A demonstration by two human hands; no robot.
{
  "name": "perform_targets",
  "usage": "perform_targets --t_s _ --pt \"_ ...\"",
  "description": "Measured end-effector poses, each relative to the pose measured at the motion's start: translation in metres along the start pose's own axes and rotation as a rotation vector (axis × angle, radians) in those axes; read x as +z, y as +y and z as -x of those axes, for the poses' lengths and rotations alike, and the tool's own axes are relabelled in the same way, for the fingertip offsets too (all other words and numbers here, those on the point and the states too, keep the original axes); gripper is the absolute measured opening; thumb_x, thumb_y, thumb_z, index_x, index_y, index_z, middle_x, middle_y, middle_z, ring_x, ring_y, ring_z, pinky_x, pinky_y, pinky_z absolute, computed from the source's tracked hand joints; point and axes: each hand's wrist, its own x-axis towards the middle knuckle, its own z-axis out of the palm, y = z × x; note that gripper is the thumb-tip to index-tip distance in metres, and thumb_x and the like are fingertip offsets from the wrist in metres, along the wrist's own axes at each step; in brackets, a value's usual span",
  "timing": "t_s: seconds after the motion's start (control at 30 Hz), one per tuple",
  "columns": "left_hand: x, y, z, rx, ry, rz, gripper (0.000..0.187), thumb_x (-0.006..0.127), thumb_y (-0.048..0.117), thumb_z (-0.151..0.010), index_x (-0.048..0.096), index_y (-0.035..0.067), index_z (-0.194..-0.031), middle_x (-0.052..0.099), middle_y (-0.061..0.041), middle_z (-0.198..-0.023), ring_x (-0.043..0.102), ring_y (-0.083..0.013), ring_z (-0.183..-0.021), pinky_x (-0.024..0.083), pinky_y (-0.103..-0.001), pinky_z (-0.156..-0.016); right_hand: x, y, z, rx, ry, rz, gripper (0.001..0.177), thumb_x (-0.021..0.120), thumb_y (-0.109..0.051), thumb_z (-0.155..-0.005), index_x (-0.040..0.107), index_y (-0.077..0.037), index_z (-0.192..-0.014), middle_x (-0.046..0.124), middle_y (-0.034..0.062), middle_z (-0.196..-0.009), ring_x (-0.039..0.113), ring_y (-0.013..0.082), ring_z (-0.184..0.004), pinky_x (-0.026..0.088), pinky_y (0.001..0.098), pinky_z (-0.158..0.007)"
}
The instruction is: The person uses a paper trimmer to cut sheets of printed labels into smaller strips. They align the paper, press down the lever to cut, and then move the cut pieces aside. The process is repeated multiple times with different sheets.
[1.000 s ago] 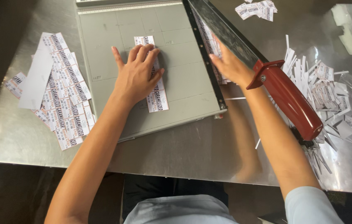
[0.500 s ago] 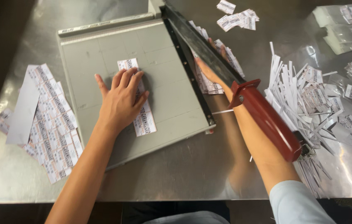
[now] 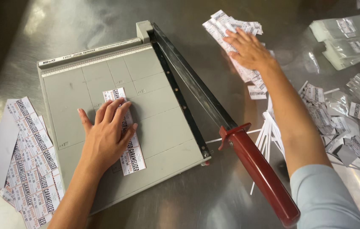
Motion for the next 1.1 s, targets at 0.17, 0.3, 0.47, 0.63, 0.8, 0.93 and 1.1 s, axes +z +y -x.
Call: perform_targets --t_s 0.17,0.3,0.47,0.63,0.8,0.93,1.1 --pt "-0.003 0.001 -0.002 -0.016 -0.029 -0.012 0.056 0.057 0.04 -0.095 0.049 0.012 -0.142 0.045 -0.005 -0.152 0.036 -0.0304 -0.144 0.004 -0.083 -0.108 -0.019 0.008 -0.011 -0.013 0.04 -0.073 0.043 0.061 -0.022 -0.097 0.06 -0.019 -0.141 0.044 0.0106 -0.155 0.035 0.0343 -0.147 0.03 0.0494 -0.119" --pt "-0.003 0.001 -0.001 -0.014 0.012 0.039 0.052 0.058 0.036 -0.097 0.051 0.011 -0.142 0.045 -0.008 -0.152 0.038 -0.032 -0.143 0.003 -0.083 -0.108 -0.022 0.006 -0.002 -0.071 0.222 -0.135 0.041 0.059 -0.014 -0.104 0.063 -0.014 -0.144 0.055 0.0135 -0.146 0.047 0.0357 -0.139 0.036 0.0487 -0.119" --pt "-0.004 -0.001 0.005 0.003 0.126 0.115 0.042 0.062 0.02 -0.096 0.056 0.013 -0.137 0.051 -0.006 -0.149 0.042 -0.0313 -0.143 0.004 -0.082 -0.111 -0.068 -0.043 0.022 -0.109 0.325 -0.158 0.027 0.064 -0.019 -0.108 0.064 -0.006 -0.132 0.062 0.0148 -0.134 0.056 0.0364 -0.13 0.044 0.0461 -0.112" --pt "-0.023 -0.021 0.014 -0.033 0.207 0.134 0.044 0.06 0.006 -0.09 0.06 0.017 -0.133 0.056 -0.001 -0.147 0.048 -0.0276 -0.143 0.009 -0.075 -0.12 -0.121 -0.123 0.097 -0.131 0.286 0.017 0.029 0.071 -0.02 -0.103 0.068 -0.008 -0.129 0.066 0.0112 -0.126 0.059 0.0328 -0.122 0.046 0.0455 -0.113" --pt "-0.024 -0.017 0.041 0.09 0.0 0.118 0.053 0.068 0.015 -0.082 0.056 0.015 -0.134 0.054 -0.004 -0.145 0.047 -0.0275 -0.14 0.012 -0.074 -0.116 -0.11 -0.146 0.201 -0.065 0.339 -0.105 0.03 0.074 -0.015 -0.096 0.065 -0.005 -0.123 0.067 0.0123 -0.12 0.064 0.0308 -0.113 0.049 0.0367 -0.1" --pt "-0.02 -0.017 0.075 0.122 0.206 0.061 0.054 0.071 0.023 -0.087 0.054 0.015 -0.138 0.051 -0.009 -0.15 0.046 -0.0295 -0.139 0.014 -0.077 -0.113 -0.052 -0.175 0.294 0.314 0.214 -0.722 0.035 0.066 -0.01 -0.098 0.064 -0.002 -0.131 0.069 0.0063 -0.116 0.063 0.0123 -0.107 0.049 0.0321 -0.095" --pt "-0.049 -0.133 0.104 -0.484 0.463 -0.167 0.064 0.075 0.039 -0.09 0.056 0.002 -0.138 0.06 -0.016 -0.136 0.053 -0.0349 -0.128 0.028 -0.067 -0.111 -0.029 -0.262 0.359 0.297 0.18 -0.613 0.03 0.066 -0.009 -0.093 0.071 -0.007 -0.122 0.076 0.0041 -0.104 0.069 0.0105 -0.105 0.048 0.0282 -0.106"
